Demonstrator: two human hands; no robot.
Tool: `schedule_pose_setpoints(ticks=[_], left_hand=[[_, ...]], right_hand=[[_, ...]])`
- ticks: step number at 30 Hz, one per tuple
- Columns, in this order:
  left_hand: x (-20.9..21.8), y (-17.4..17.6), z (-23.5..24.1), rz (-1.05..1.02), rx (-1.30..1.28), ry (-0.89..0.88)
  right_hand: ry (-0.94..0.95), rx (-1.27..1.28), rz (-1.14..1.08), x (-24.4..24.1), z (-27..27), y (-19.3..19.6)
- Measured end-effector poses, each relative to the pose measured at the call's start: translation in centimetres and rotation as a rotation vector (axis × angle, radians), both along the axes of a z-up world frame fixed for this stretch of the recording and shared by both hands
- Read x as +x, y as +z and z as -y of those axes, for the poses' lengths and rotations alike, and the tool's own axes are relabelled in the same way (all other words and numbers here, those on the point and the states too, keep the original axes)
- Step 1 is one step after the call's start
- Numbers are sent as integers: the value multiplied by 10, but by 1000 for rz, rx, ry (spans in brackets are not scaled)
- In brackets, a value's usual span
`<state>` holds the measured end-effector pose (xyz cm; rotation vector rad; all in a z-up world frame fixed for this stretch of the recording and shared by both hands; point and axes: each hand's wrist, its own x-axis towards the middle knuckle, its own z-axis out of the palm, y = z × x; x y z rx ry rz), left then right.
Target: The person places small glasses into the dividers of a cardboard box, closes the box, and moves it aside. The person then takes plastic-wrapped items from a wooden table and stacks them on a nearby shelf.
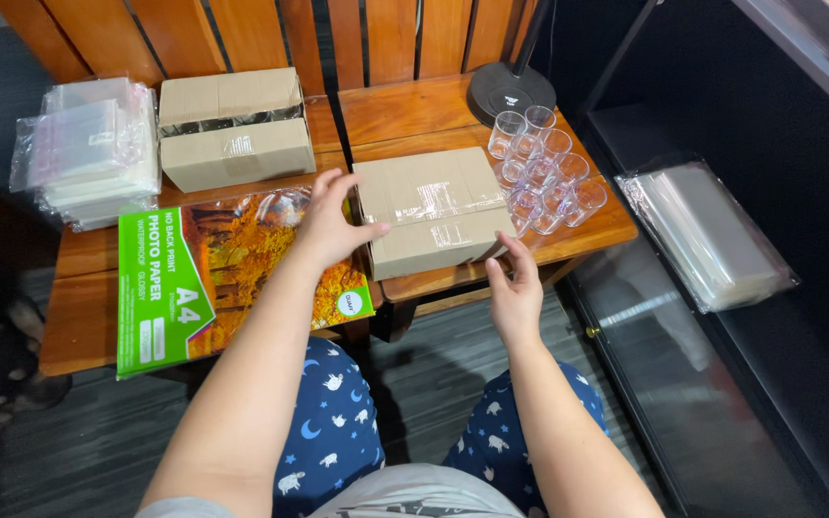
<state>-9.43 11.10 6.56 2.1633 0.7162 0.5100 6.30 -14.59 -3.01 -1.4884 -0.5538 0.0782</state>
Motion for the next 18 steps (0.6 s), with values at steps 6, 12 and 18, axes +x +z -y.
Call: schedule_pose_setpoints(ticks=[6, 12, 18], left_hand=[[2, 1, 1, 75, -357, -14], [3, -14, 35, 309, -690, 90], [12, -11, 52, 331, -754, 295]], right_hand=[[35, 46, -17, 6, -2, -6], [60, 72, -24, 3, -2, -2], [75, 87, -15, 7, -3, -9]])
